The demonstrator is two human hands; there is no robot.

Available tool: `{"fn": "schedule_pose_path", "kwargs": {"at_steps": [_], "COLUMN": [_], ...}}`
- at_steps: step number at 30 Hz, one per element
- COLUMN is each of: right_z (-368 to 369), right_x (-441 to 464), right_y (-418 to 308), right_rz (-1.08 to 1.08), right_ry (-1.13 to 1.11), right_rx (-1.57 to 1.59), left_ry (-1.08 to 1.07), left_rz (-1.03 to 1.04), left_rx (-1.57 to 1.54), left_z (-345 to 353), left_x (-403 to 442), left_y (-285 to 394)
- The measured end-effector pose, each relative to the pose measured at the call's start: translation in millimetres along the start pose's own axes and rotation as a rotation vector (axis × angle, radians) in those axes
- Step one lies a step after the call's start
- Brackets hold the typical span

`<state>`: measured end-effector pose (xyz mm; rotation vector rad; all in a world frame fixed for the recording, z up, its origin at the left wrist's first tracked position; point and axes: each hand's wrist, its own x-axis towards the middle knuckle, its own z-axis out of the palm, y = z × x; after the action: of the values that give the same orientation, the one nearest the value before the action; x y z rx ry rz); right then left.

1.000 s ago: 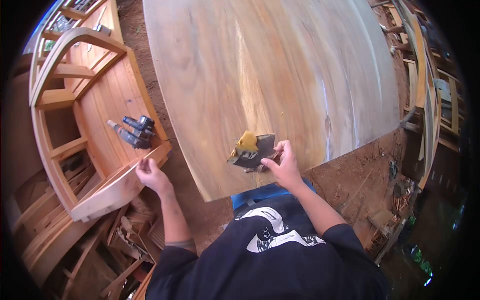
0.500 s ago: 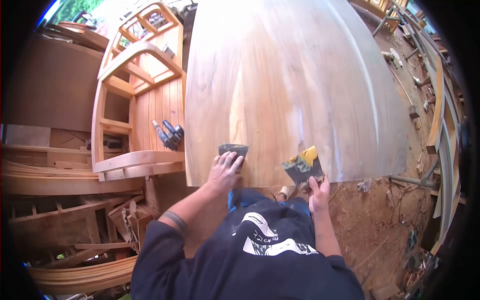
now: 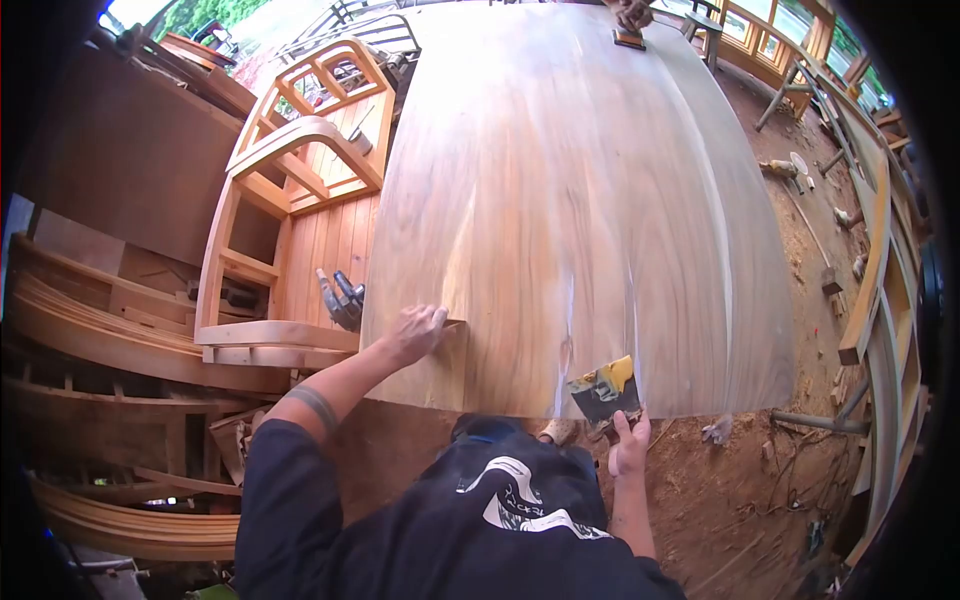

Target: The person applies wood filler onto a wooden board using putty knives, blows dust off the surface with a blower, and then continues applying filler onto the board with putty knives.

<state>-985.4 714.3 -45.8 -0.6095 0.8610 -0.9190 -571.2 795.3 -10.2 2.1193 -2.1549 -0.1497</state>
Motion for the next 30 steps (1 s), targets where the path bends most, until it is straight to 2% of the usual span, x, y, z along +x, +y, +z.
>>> {"fn": "schedule_pose_path", "kwargs": {"at_steps": [2,5,7,9,11,13,14,15,17,18,19,21,23,24,25,26,29,30], "right_z": [7,19,28,33,41,50,53,55,57,56,54,52,35,28,28,29,33,34], "right_x": [4,7,7,9,3,1,1,0,-4,-6,-12,-21,-23,-22,-18,-14,-5,-4], "right_y": [-6,-14,-17,-12,-9,-8,-6,-3,1,-2,-8,-14,-16,-17,-15,-13,-15,-18], "right_rz": [-0.021,-0.049,-0.066,-0.069,-0.057,-0.041,-0.045,-0.049,-0.062,-0.064,-0.021,0.06,0.092,0.104,0.072,0.042,-0.02,-0.036], "right_ry": [0.038,0.109,0.208,0.237,0.274,0.292,0.325,0.36,0.368,0.337,0.418,0.587,0.582,0.578,0.568,0.56,0.537,0.528], "right_rx": [-0.039,-0.026,0.013,-0.01,-0.02,-0.017,-0.007,0.003,0.017,0.021,0.024,0.047,-0.032,-0.073,-0.068,-0.065,-0.079,-0.09], "left_ry": [-0.171,-0.337,-0.65,-0.775,-0.632,-0.311,-0.08,-0.05,-0.077,0.026,0.052,0.028,-0.139,-0.067,-0.024,-0.057,-0.02,-0.059], "left_rz": [-0.051,-0.286,-0.154,-0.101,-0.106,-0.248,-0.024,-0.085,-0.39,-0.301,-0.329,-0.251,-0.394,-0.388,-0.492,-0.53,-0.464,-0.372], "left_rx": [-0.156,-0.48,-0.319,-0.288,-0.229,-0.313,-0.349,-0.256,-0.204,-0.239,-0.176,0.107,0.126,0.145,0.051,0.078,0.07,0.012], "left_z": [-3,-18,-16,-38,-50,-50,-14,-20,-34,-12,-27,-20,-22,-16,-15,-15,-16,-14], "left_x": [4,14,29,82,166,261,313,358,426,452,465,494,521,530,538,544,559,570], "left_y": [-6,-12,-30,-51,-97,-150,-211,-234,-258,-287,-268,-276,-297,-315,-324,-326,-299,-294]}}
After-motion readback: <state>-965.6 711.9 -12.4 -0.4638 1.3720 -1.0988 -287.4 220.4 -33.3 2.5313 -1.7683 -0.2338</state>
